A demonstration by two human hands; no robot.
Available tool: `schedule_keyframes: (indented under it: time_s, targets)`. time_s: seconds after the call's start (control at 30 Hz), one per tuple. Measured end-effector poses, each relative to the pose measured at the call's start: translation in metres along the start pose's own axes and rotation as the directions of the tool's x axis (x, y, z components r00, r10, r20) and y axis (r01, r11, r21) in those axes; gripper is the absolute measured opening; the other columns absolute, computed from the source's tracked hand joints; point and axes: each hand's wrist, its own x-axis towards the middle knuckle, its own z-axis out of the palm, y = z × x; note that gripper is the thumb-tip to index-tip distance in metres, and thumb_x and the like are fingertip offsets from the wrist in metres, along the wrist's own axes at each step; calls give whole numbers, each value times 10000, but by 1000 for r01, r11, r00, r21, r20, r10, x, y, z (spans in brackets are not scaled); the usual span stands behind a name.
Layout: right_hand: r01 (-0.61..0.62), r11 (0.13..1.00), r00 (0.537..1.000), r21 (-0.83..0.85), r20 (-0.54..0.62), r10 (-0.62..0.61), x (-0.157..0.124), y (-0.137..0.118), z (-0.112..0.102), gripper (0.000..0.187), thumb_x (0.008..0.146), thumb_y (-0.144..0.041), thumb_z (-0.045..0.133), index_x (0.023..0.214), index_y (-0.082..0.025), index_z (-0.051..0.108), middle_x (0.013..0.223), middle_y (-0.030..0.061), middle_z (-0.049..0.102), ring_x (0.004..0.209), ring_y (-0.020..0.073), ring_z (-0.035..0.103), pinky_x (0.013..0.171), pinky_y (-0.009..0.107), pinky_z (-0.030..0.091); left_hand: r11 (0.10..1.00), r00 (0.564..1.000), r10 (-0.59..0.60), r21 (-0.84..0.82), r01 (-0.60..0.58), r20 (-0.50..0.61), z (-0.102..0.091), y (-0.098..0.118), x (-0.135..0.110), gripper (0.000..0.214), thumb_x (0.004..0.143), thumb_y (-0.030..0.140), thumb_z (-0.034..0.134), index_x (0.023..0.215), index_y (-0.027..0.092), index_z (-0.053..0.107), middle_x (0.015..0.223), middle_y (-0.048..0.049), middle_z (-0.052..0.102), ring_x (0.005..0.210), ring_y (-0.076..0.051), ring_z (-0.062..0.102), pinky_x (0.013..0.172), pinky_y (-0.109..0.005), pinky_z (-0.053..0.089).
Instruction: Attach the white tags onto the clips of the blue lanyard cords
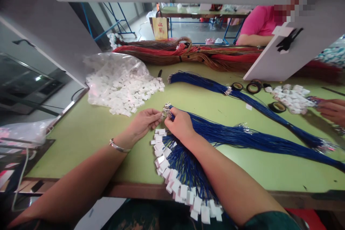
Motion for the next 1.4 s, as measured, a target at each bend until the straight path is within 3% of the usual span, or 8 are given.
schedule_keyframes:
  time_s: [0.7, 0.8, 0.93, 1.0, 1.07, 1.13, 1.23, 1.4]
  targets:
    - [-56, 983, 975, 177, 220, 16, 8, 11, -10, 133, 692, -226, 588, 723, -164, 702, 626, -8, 664, 600, 136, 568, 578, 231, 417, 960, 997, 49, 273, -65, 67, 5, -1, -1, 220, 761, 350, 665, 840, 147, 699, 659, -39, 662, 500, -93, 478, 461, -226, 333]
    - [-126, 946, 987, 297, 137, 89, 10, 8, -12, 174, 723, -293, 609, 801, -170, 704, 690, 13, 692, 651, 153, 606, 622, 250, 455, 924, 980, 93, 352, -150, 173, 10, 1, -10, 177, 746, 310, 666, 818, 154, 708, 705, -40, 682, 575, -115, 541, 522, -235, 386]
    - [-174, 896, 983, 408, 131, 132, 10, 6, -13, 193, 738, -321, 618, 843, -181, 699, 744, 31, 717, 674, 160, 629, 640, 263, 478, 803, 898, 103, 497, -329, 429, 7, 14, -25, 178, 802, 307, 593, 802, 187, 723, 727, -29, 689, 618, -134, 570, 562, -255, 415]
    - [-163, 908, 981, 386, 160, 108, 9, 6, -12, 159, 738, -313, 610, 776, -183, 693, 716, 26, 711, 647, 157, 616, 624, 262, 473, 705, 920, 178, 607, -367, 349, -5, 23, -27, 222, 830, 329, 562, 761, 189, 720, 726, -38, 683, 634, -148, 575, 584, -271, 423]
    - [-150, 922, 983, 357, 157, 99, 8, 6, -11, 156, 735, -311, 602, 738, -181, 687, 685, 18, 697, 623, 154, 599, 606, 261, 464, 593, 945, 322, 764, -255, 66, -25, 30, -22, 246, 836, 344, 560, 730, 181, 711, 740, -64, 680, 688, -181, 593, 637, -301, 442]
    - [-140, 929, 986, 342, 135, 99, 7, 6, -9, 154, 720, -304, 597, 725, -177, 685, 679, 14, 687, 628, 157, 596, 607, 262, 461, 487, 872, 439, 873, -27, -218, -47, 32, -13, 204, 829, 321, 572, 805, 180, 718, 806, -90, 688, 779, -225, 611, 708, -341, 459]
    - [-113, 937, 990, 331, 116, 78, 8, 5, -8, 146, 699, -286, 591, 717, -177, 685, 702, 10, 690, 664, 163, 605, 639, 266, 466, 323, 862, 444, 941, 101, -244, -67, 26, 0, 199, 817, 266, 582, 943, 177, 708, 891, -119, 694, 871, -272, 622, 764, -378, 467]
    - [-111, 938, 989, 329, 128, 72, 8, 3, -7, 153, 707, -288, 605, 736, -174, 702, 710, 10, 700, 690, 166, 619, 678, 268, 470, 184, 900, 408, 979, 87, -157, -63, 17, 5, 245, 850, 225, 492, 965, 175, 703, 891, -143, 675, 874, -302, 619, 741, -398, 466]
